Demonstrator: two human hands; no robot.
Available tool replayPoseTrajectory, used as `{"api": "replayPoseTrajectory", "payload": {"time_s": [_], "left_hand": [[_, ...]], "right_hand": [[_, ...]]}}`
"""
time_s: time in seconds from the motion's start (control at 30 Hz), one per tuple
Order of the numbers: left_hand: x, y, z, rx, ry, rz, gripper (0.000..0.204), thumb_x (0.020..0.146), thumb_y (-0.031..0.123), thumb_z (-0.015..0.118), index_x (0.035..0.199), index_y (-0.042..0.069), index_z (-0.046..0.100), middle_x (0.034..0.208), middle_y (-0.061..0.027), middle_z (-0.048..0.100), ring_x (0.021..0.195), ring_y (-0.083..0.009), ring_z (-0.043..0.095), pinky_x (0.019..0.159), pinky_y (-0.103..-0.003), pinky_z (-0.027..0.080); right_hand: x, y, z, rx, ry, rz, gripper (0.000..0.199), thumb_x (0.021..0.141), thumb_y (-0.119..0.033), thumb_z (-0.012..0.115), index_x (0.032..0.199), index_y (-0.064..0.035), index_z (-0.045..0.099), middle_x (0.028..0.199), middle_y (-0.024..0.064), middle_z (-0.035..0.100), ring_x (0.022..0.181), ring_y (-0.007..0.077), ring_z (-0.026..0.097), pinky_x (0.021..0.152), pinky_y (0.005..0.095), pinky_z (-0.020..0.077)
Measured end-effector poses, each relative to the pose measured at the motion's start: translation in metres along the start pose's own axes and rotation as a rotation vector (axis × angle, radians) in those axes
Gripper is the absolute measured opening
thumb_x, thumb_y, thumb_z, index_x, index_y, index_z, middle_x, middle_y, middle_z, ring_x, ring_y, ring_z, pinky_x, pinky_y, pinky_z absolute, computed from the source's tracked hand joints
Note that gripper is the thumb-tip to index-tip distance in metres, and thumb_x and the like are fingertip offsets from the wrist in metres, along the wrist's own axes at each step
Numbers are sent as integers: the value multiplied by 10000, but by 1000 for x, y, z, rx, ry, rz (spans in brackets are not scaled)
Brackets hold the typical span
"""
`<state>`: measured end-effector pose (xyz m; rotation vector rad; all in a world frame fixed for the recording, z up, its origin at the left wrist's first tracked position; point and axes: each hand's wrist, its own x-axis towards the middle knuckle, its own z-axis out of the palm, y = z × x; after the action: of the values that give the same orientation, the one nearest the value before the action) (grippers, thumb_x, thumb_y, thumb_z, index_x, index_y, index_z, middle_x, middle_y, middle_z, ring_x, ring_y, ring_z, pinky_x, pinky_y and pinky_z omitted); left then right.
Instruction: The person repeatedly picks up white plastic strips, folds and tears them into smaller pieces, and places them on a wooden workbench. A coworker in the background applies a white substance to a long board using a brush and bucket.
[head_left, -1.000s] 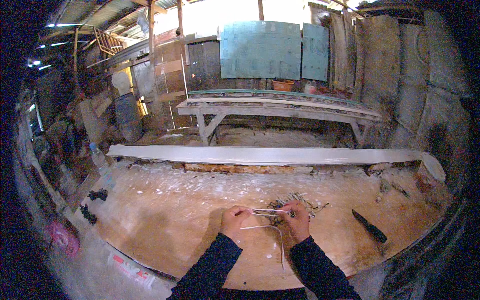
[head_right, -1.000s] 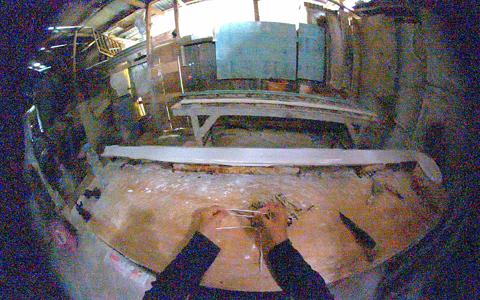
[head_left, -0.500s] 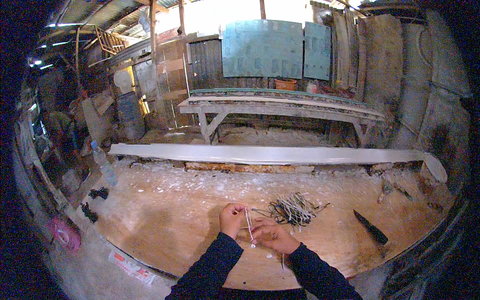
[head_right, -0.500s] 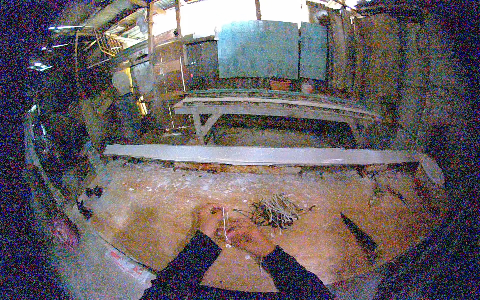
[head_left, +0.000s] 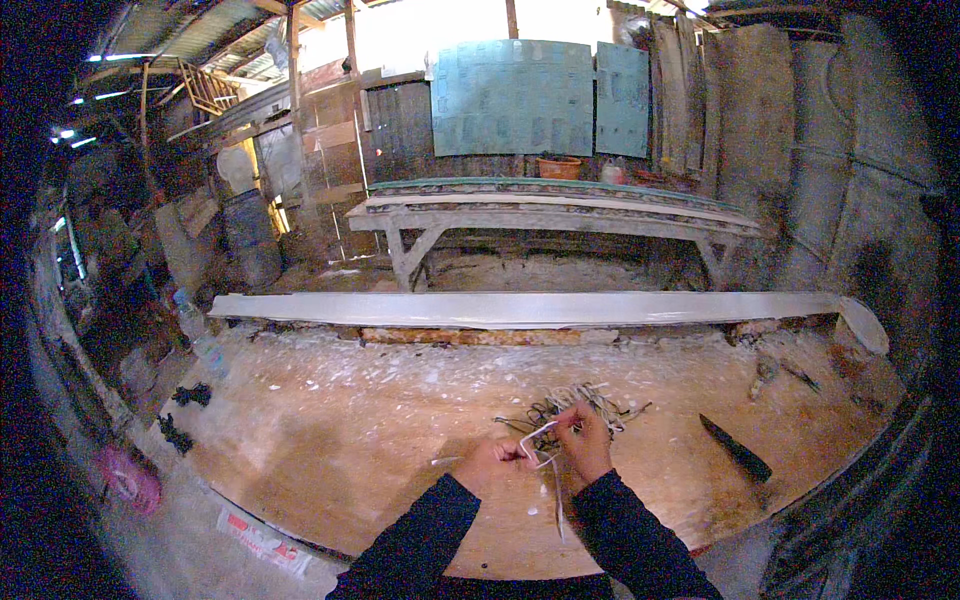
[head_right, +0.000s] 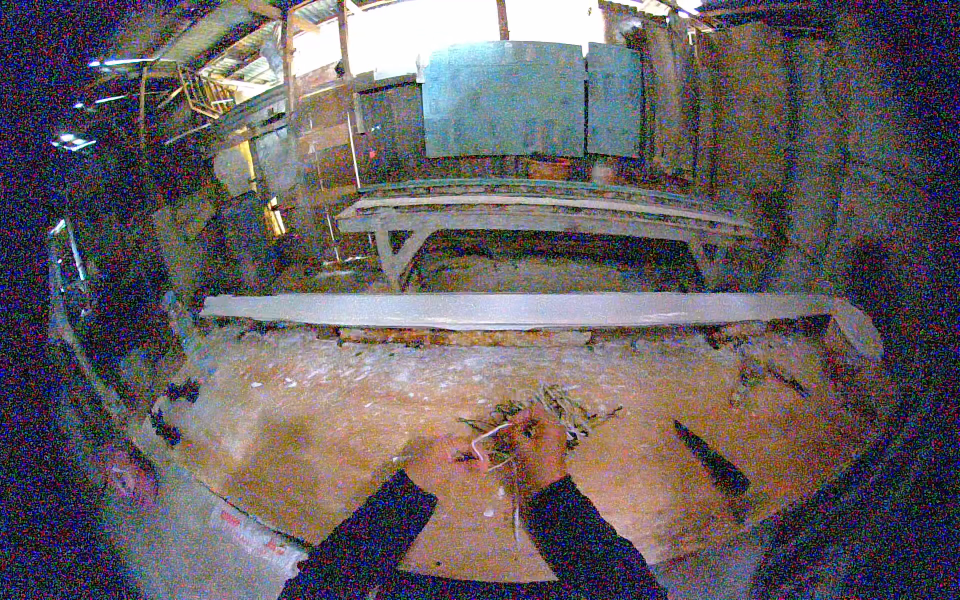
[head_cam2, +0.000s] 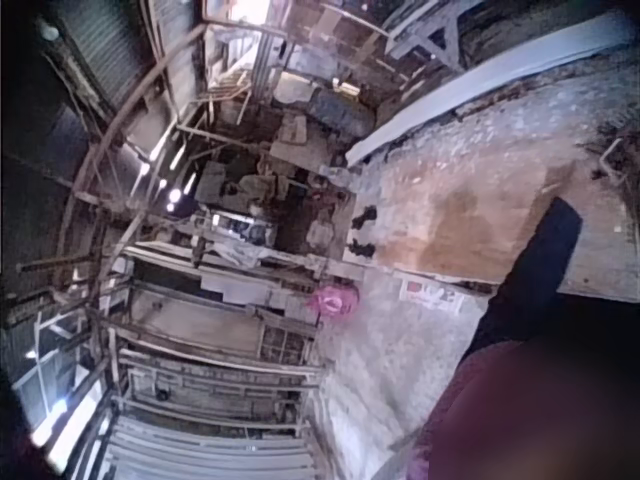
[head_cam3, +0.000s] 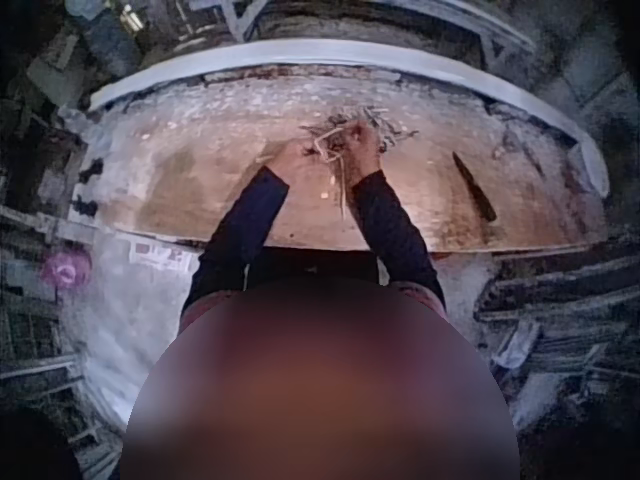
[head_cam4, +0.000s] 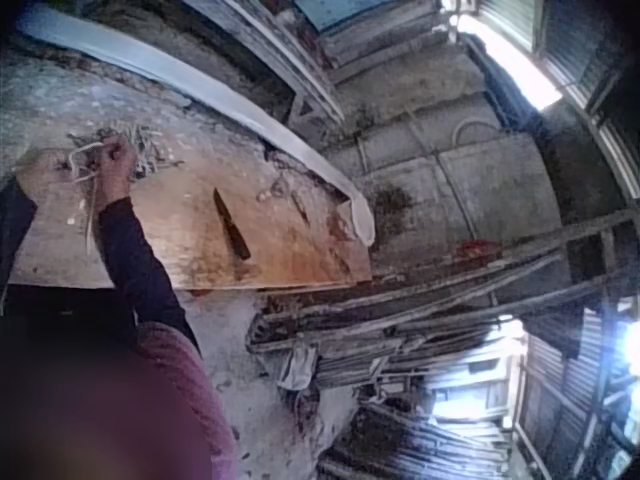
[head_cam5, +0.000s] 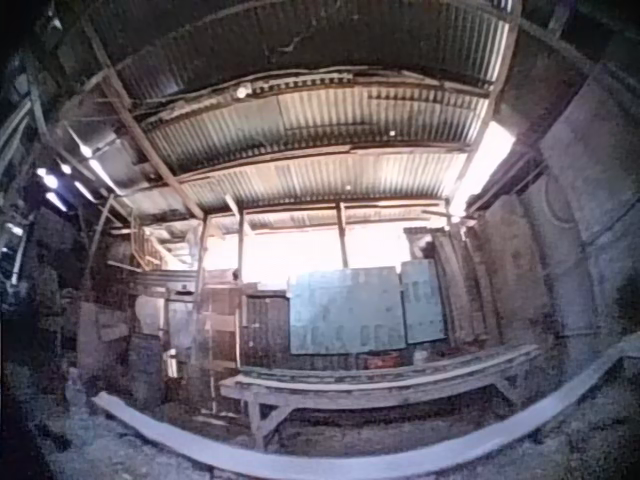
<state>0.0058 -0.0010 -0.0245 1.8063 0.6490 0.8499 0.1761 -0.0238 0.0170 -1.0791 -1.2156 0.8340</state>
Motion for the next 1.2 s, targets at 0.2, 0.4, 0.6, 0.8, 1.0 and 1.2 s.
{"api": "replayPoseTrajectory", "payload": {"time_s": [0.2, 0.4, 0.6, 0.8, 1.0, 1.2], "left_hand": [[-3, 19, 12, -349, -122, -94, 101, 779, 115, 614, 823, 31, 577, 790, -9, 566, 764, -96, 534, 711, -237, 422], [-3, 24, 23, -377, -281, 27, 105, 779, 109, 611, 838, 34, 567, 839, -9, 548, 813, -93, 512, 742, -233, 401], [-6, 35, 16, -321, -253, -71, 98, 786, 118, 604, 811, 28, 572, 799, 5, 540, 770, -76, 499, 715, -218, 397], [-1, 33, 3, -417, 327, -302, 132, 777, 175, 622, 772, 43, 621, 591, 71, 464, 550, -32, 400, 505, -181, 324], [1, 14, -25, -126, 699, -232, 132, 773, 192, 627, 781, 60, 631, 572, 80, 437, 491, -30, 319, 453, -189, 251], [-1, 12, -39, -88, 851, -215, 153, 768, 200, 631, 782, 48, 627, 580, 56, 460, 510, -38, 368, 471, -194, 294]], "right_hand": [[4, -3, -2, -174, 78, -97, 82, 684, 39, 543, 717, -27, 505, 679, 30, 527, 668, 127, 510, 609, 257, 413], [2, 1, 2, -255, 171, -170, 106, 689, -26, 581, 792, -42, 601, 679, 89, 571, 668, 196, 539, 619, 311, 416], [7, 6, -8, -679, 228, -411, 79, 711, -123, 607, 759, -65, 629, 685, 115, 585, 705, 287, 529, 686, 369, 365], [15, 15, -9, -578, 436, -429, 85, 667, -137, 651, 702, -66, 619, 695, 87, 529, 712, 250, 503, 681, 350, 372], [9, 18, -5, -425, 84, -330, 116, 606, -158, 690, 641, -78, 614, 687, 67, 518, 753, 225, 496, 661, 323, 380], [-2, 24, 4, -875, -232, -349, 201, 677, -331, 614, 809, -181, 639, 899, 30, 568, 945, 244, 486, 838, 537, 275]]}}
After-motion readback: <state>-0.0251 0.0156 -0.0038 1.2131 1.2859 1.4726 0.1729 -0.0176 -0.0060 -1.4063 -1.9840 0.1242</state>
